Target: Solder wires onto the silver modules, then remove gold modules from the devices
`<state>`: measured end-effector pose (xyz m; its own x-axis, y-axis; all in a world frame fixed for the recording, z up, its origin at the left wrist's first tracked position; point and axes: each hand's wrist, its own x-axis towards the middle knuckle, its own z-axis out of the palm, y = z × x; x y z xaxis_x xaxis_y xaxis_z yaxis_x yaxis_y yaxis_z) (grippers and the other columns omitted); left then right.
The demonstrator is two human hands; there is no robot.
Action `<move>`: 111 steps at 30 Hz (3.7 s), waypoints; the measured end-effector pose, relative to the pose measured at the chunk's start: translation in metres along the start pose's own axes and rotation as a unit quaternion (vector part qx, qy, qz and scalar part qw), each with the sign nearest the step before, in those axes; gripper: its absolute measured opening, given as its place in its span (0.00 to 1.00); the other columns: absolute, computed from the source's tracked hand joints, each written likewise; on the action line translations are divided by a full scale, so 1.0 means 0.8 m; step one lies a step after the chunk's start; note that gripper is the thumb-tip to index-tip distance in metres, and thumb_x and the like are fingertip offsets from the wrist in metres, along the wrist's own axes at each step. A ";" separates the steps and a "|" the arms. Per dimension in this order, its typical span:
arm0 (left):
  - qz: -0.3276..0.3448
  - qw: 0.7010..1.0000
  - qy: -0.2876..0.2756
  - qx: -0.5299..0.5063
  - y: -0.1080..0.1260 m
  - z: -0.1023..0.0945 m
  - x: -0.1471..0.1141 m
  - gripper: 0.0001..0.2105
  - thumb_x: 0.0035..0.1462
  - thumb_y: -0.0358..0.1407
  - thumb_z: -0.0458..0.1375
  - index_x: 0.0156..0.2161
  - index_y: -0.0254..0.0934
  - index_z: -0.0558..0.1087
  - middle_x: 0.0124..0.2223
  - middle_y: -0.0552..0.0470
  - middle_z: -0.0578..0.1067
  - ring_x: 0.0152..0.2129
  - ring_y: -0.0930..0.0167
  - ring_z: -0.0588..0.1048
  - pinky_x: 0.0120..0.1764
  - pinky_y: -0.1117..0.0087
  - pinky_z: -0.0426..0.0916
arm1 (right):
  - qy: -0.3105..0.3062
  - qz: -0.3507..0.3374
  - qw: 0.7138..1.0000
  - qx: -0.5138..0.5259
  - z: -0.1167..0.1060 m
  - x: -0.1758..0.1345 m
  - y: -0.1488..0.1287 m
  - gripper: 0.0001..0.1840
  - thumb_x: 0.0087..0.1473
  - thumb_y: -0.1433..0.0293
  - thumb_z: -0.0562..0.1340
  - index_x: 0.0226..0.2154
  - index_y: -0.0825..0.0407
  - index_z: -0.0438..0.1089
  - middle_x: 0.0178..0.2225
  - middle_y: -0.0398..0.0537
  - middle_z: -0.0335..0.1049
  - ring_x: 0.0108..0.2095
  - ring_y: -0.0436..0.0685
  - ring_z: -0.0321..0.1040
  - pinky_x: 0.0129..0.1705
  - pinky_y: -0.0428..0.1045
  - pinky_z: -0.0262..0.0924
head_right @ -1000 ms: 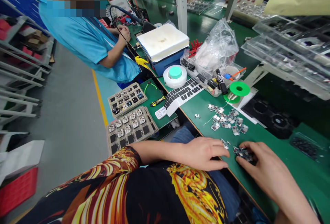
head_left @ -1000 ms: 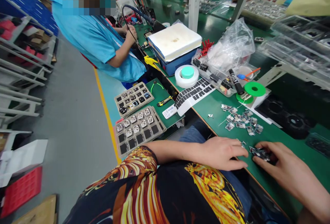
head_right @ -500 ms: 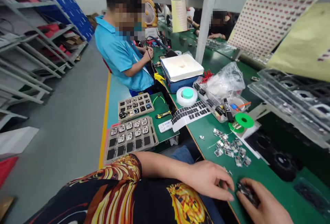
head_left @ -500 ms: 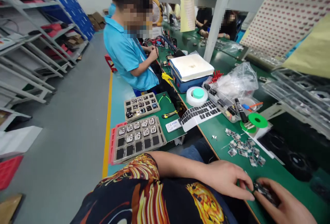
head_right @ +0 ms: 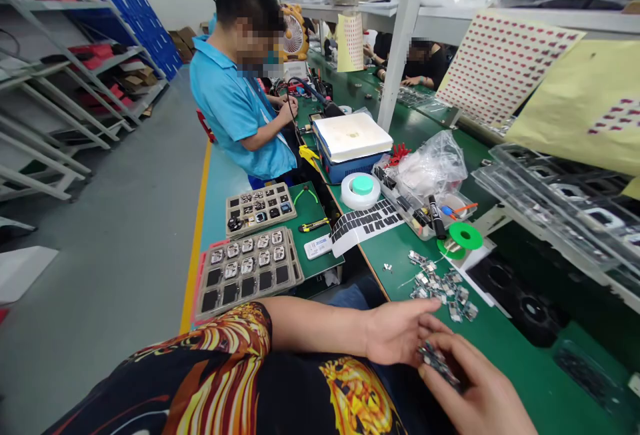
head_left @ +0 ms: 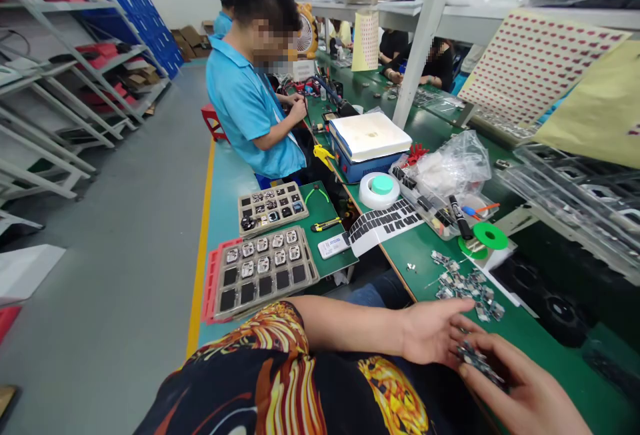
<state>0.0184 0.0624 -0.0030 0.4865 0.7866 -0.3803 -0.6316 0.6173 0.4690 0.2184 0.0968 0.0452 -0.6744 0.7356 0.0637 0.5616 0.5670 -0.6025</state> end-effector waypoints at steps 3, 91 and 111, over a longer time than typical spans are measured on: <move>-0.065 0.996 -0.039 -0.055 0.002 0.000 -0.006 0.19 0.72 0.51 0.61 0.37 0.36 0.77 0.32 0.51 0.77 0.29 0.70 0.77 0.34 0.69 0.74 | -0.069 0.014 0.997 0.044 0.007 0.011 -0.031 0.16 0.61 0.46 0.68 0.49 0.28 0.81 0.50 0.47 0.84 0.48 0.74 0.84 0.47 0.68 0.84; -0.001 0.992 0.077 -0.103 -0.002 0.009 -0.069 0.15 0.77 0.39 0.52 0.47 0.31 0.78 0.42 0.42 0.83 0.32 0.65 0.85 0.35 0.67 0.82 | 0.199 0.215 0.956 -0.001 0.007 0.040 0.054 0.11 0.53 0.68 0.69 0.40 0.47 0.71 0.35 0.43 0.73 0.32 0.56 0.68 0.40 0.55 0.63; -0.052 0.987 0.090 -0.120 0.000 0.016 -0.063 0.14 0.77 0.38 0.54 0.46 0.31 0.79 0.41 0.41 0.84 0.35 0.64 0.86 0.39 0.66 0.83 | 0.148 0.111 0.981 0.053 -0.005 0.022 -0.019 0.10 0.67 0.64 0.65 0.47 0.46 0.81 0.39 0.46 0.80 0.35 0.55 0.72 0.41 0.53 0.66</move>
<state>0.0018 0.0228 0.0263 0.4548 0.6909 -0.5620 -0.7189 0.6572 0.2262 0.1996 0.1025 0.0587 -0.3633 0.9210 0.1410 0.6152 0.3508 -0.7060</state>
